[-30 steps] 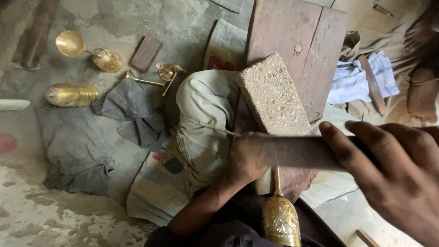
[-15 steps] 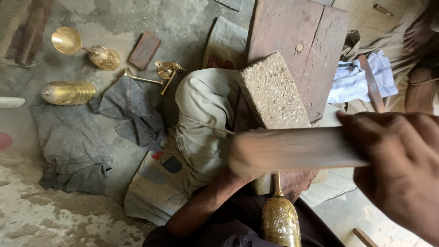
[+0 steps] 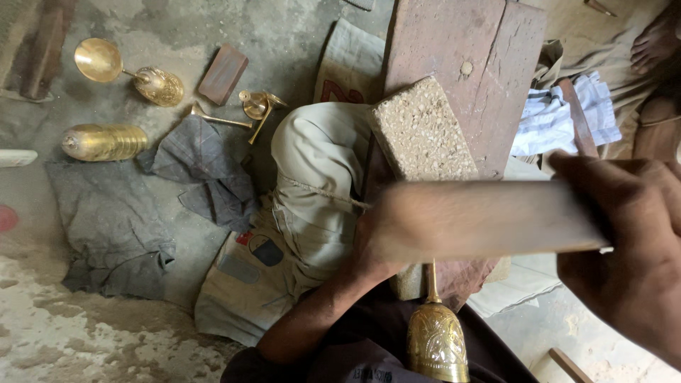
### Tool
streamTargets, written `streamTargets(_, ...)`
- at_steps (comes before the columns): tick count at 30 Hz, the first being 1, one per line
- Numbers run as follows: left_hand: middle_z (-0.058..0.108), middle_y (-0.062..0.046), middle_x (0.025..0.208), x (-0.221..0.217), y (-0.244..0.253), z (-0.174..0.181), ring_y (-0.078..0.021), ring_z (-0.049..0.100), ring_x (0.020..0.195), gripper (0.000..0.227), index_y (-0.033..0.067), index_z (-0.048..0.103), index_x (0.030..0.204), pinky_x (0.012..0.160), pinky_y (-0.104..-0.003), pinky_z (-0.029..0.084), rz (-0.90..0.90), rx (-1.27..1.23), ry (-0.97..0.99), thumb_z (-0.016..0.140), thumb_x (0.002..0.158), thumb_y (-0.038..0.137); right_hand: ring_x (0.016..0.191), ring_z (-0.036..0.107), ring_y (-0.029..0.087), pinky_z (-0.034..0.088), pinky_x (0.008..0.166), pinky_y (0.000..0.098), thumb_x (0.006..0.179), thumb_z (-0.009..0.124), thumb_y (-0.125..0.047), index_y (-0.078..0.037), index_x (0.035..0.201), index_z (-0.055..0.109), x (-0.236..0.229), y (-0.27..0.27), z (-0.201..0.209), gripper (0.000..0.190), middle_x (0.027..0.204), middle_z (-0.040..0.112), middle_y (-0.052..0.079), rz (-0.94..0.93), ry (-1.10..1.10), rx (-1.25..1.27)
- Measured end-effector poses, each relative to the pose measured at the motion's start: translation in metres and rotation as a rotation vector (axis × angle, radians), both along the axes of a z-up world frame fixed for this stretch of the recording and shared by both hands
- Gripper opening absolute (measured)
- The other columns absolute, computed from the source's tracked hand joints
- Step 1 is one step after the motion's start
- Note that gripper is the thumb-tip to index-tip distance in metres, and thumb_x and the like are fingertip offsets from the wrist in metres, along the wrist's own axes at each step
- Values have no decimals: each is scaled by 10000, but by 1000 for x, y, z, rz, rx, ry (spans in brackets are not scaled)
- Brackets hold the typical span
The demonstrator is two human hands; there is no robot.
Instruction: The person holds a brass bell-shaped object on a wooden block and repeatedly strikes it with a wooden mallet. The person rotates the object to work on different sides of the rim and body.
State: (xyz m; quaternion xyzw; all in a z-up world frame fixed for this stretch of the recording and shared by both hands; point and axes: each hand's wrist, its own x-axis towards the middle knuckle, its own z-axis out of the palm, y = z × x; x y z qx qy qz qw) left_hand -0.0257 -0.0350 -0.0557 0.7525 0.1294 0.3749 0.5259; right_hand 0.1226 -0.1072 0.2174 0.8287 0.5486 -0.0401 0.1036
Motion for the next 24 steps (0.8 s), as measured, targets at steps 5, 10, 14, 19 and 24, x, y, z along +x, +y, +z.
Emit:
streamTargets(5,648,-75,973,4,-2,-10,-188,678,838,30,86,600,1047,745,-313,624,-122,-155,-120,577,1029,81,818,662,277,538,720,378,755,699,4,-17,1337,629,0,12,8,586,939,664,128,101,-110,-111)
streamTargets(10,649,-89,946,-3,5,6,-164,707,862,118,40,583,1109,711,-299,622,-229,-277,82,654,1038,103,754,653,215,533,705,330,849,704,-77,-82,1378,605,-4,8,8,538,968,641,89,-84,-155,-342)
streamTargets(14,672,-99,971,-2,13,17,-169,713,894,169,34,597,1160,737,-306,626,-249,-253,97,684,1031,102,863,643,284,541,756,371,696,678,-38,-59,1329,639,-6,5,4,634,998,647,132,-74,-57,-128)
streamTargets(19,701,-103,1028,-2,14,17,-187,720,948,198,33,622,1190,793,-317,632,-243,-223,59,706,1022,94,853,633,260,547,761,366,712,669,-12,-92,1356,640,-3,0,-1,650,992,648,119,-54,-94,-195)
streamTargets(24,715,-100,1057,1,13,7,-203,728,963,172,30,642,1119,798,-312,637,-286,-267,155,729,989,101,827,610,241,539,736,360,810,709,28,-53,1389,621,-3,-9,-7,591,976,629,131,-124,3,-192)
